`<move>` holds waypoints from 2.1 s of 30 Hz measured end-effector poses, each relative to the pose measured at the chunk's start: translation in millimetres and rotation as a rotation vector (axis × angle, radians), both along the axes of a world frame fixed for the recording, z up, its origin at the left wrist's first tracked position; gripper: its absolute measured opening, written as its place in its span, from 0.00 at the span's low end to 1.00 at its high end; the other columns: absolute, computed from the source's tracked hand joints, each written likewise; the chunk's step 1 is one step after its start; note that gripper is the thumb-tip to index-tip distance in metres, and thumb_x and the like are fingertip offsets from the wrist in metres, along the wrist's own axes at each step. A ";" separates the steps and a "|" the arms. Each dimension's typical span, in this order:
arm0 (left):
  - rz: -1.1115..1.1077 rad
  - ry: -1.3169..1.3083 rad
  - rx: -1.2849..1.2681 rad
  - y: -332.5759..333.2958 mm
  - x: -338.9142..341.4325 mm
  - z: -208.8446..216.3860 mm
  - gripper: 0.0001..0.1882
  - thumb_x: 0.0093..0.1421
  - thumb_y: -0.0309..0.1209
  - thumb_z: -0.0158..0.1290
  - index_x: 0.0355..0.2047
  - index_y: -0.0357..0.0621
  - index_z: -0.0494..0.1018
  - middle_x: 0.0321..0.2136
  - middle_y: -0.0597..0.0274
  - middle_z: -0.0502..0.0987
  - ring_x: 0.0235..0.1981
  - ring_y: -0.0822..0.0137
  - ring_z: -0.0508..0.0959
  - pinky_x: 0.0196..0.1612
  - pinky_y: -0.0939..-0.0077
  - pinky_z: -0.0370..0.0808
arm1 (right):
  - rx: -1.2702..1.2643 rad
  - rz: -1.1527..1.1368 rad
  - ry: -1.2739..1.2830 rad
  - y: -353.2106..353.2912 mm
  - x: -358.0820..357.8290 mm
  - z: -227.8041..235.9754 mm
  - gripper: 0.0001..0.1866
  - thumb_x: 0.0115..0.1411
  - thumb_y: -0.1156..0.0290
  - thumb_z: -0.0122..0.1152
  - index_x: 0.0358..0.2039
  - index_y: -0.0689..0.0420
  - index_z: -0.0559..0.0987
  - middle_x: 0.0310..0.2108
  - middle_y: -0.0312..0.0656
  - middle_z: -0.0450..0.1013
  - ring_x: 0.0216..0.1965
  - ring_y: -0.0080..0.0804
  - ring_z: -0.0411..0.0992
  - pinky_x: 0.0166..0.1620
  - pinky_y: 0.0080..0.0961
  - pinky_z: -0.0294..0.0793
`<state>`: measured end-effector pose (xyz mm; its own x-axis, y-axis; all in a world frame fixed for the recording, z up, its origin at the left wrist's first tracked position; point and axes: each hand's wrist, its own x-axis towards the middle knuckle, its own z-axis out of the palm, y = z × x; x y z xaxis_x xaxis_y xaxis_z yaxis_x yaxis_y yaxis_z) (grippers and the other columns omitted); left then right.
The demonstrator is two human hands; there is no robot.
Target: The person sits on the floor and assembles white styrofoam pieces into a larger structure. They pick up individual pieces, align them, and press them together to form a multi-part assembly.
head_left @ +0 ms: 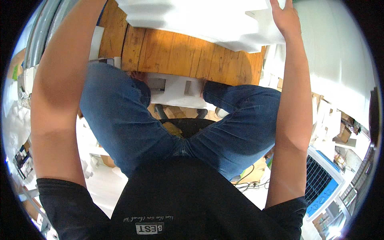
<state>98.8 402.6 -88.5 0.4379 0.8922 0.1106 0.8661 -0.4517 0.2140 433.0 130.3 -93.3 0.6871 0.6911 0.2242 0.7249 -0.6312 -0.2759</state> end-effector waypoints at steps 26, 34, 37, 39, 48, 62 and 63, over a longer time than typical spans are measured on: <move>-0.025 -0.097 -0.002 -2.0 -7.5 -1.6 0.31 0.68 0.43 0.47 0.56 0.21 0.66 0.54 0.20 0.72 0.58 0.32 0.74 0.62 0.48 0.70 | 0.116 0.033 0.083 2.1 -2.4 -0.1 0.46 0.68 0.44 0.55 0.72 0.68 0.57 0.67 0.70 0.62 0.69 0.61 0.61 0.71 0.42 0.59; 0.005 -0.100 -0.010 4.4 -5.6 -8.9 0.32 0.68 0.44 0.47 0.57 0.21 0.65 0.55 0.21 0.72 0.59 0.32 0.73 0.63 0.48 0.69 | 0.090 0.020 0.082 1.6 0.3 -1.9 0.46 0.67 0.45 0.55 0.72 0.67 0.57 0.66 0.71 0.63 0.68 0.63 0.62 0.71 0.42 0.60; -0.074 0.006 0.035 23.5 -12.1 -17.2 0.32 0.68 0.44 0.47 0.57 0.21 0.65 0.56 0.21 0.71 0.60 0.32 0.73 0.63 0.48 0.69 | 0.087 0.021 0.054 5.5 0.0 -3.2 0.46 0.67 0.44 0.55 0.72 0.67 0.57 0.66 0.71 0.62 0.68 0.63 0.62 0.71 0.42 0.60; -0.092 0.010 0.009 10.4 -4.8 -10.6 0.32 0.69 0.44 0.46 0.57 0.20 0.65 0.57 0.21 0.70 0.60 0.32 0.73 0.63 0.48 0.69 | 0.088 0.029 0.075 -0.2 1.6 -0.8 0.46 0.67 0.44 0.55 0.73 0.67 0.56 0.66 0.71 0.62 0.68 0.63 0.62 0.71 0.42 0.60; -0.135 0.198 0.081 18.6 -7.0 -21.2 0.31 0.70 0.42 0.44 0.57 0.19 0.64 0.55 0.20 0.71 0.55 0.30 0.75 0.61 0.46 0.71 | 0.031 -0.015 0.111 2.2 -8.3 5.2 0.48 0.66 0.43 0.56 0.74 0.65 0.55 0.68 0.69 0.61 0.68 0.62 0.62 0.71 0.44 0.60; -0.001 -0.101 -0.030 1.9 -11.4 -4.4 0.32 0.68 0.43 0.48 0.58 0.21 0.65 0.55 0.21 0.72 0.59 0.32 0.73 0.62 0.47 0.69 | 0.061 0.029 0.078 3.3 -10.4 1.6 0.52 0.64 0.40 0.57 0.73 0.67 0.54 0.66 0.72 0.62 0.68 0.63 0.62 0.69 0.44 0.62; -0.009 -0.109 -0.022 1.2 -8.8 -5.1 0.32 0.68 0.43 0.48 0.58 0.20 0.65 0.55 0.22 0.72 0.59 0.32 0.72 0.63 0.47 0.68 | 0.083 0.031 0.061 0.7 -5.1 -0.3 0.52 0.63 0.40 0.57 0.73 0.67 0.54 0.66 0.72 0.62 0.68 0.63 0.62 0.69 0.44 0.62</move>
